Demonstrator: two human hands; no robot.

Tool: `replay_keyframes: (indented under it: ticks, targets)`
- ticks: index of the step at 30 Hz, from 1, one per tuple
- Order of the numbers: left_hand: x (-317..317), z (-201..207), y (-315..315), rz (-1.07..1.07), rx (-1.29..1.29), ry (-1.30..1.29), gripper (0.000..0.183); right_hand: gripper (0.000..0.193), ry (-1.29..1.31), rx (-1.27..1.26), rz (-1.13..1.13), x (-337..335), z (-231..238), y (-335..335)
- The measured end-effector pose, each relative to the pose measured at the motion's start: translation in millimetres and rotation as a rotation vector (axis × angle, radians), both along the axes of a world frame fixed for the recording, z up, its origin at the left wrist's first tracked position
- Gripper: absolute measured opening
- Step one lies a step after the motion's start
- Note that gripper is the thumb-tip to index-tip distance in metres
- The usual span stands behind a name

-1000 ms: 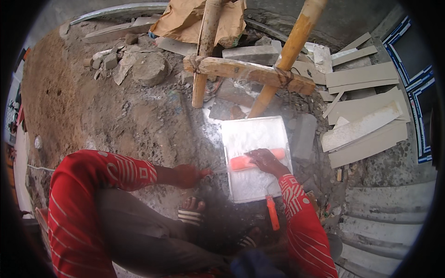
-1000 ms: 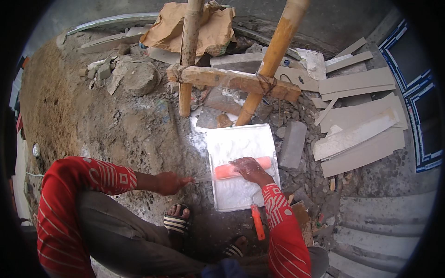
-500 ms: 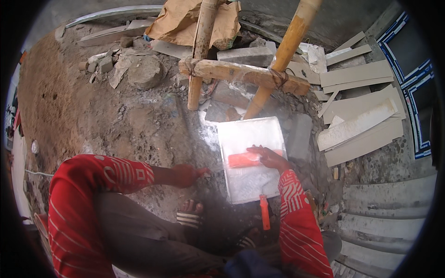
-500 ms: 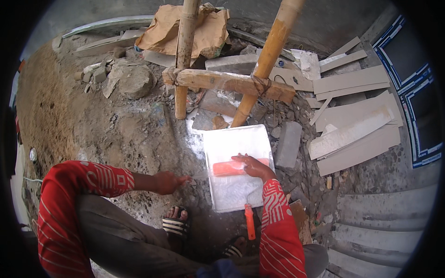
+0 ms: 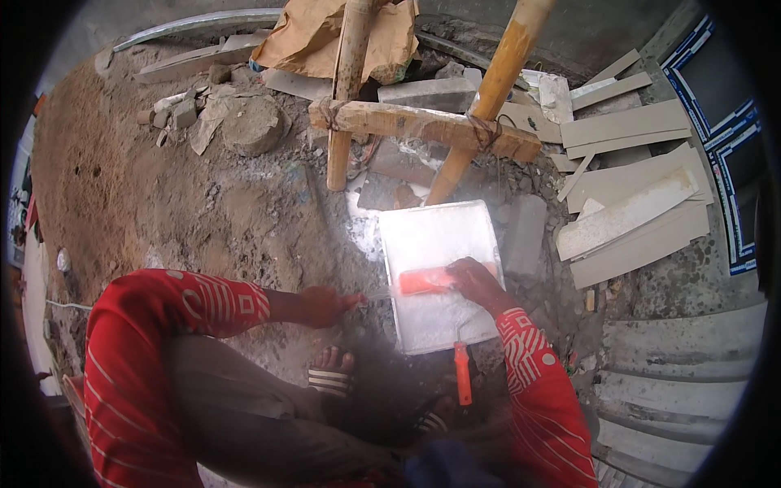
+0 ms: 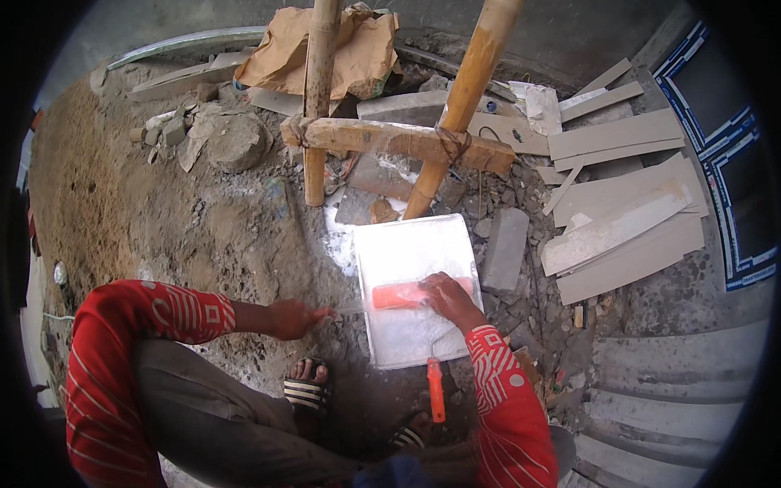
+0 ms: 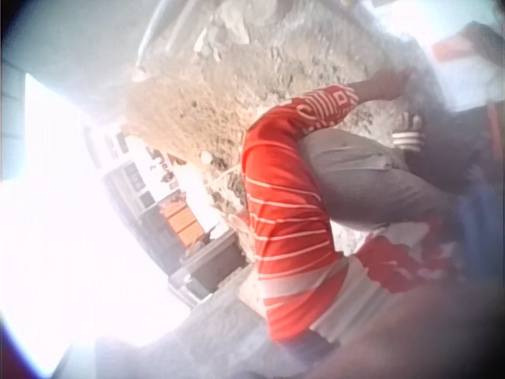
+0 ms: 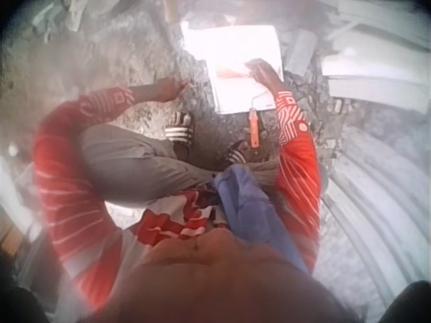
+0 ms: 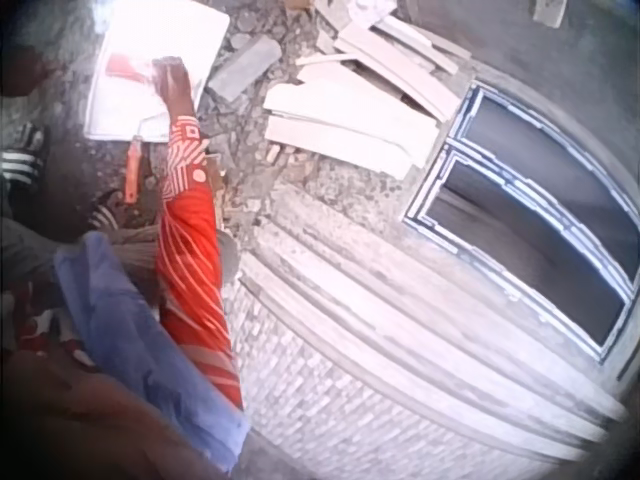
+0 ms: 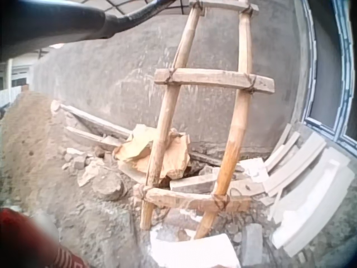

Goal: The person sits on the ground and repeatedly rolls a pink paint roller back and forth inside a white paint tray. The person holds the tray steady with one hand while manipulating the roller with the other, ensuring the roller is coated with the white substance.

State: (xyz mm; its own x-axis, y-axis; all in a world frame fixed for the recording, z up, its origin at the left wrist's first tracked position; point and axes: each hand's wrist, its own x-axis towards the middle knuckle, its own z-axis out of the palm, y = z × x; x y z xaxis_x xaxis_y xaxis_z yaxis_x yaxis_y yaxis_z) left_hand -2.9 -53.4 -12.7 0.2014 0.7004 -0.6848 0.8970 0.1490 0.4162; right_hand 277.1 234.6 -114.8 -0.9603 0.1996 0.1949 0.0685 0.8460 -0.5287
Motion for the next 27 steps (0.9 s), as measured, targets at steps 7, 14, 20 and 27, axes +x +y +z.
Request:
replay_keyframes:
  ticks: [7, 14, 20, 27]
  targets:
    - [-2, -11, -13, 0.031, 0.082, -0.012, 0.044, 0.074, -0.408, 0.225, -0.139, -34, 34, -25]
    - [-2, 0, -6, 0.022, 0.058, 0.006, 0.044, 0.042, -0.050, -0.110, -0.240, -32, -37, -34]
    - [-3, -3, -8, 0.038, 0.047, -0.003, 0.045, 0.026, -0.131, 0.301, -0.103, -51, -36, -59]
    - [-3, -7, 6, 0.005, 0.100, 0.019, 0.046, 0.051, -0.322, 0.406, 0.028, -13, -48, -27]
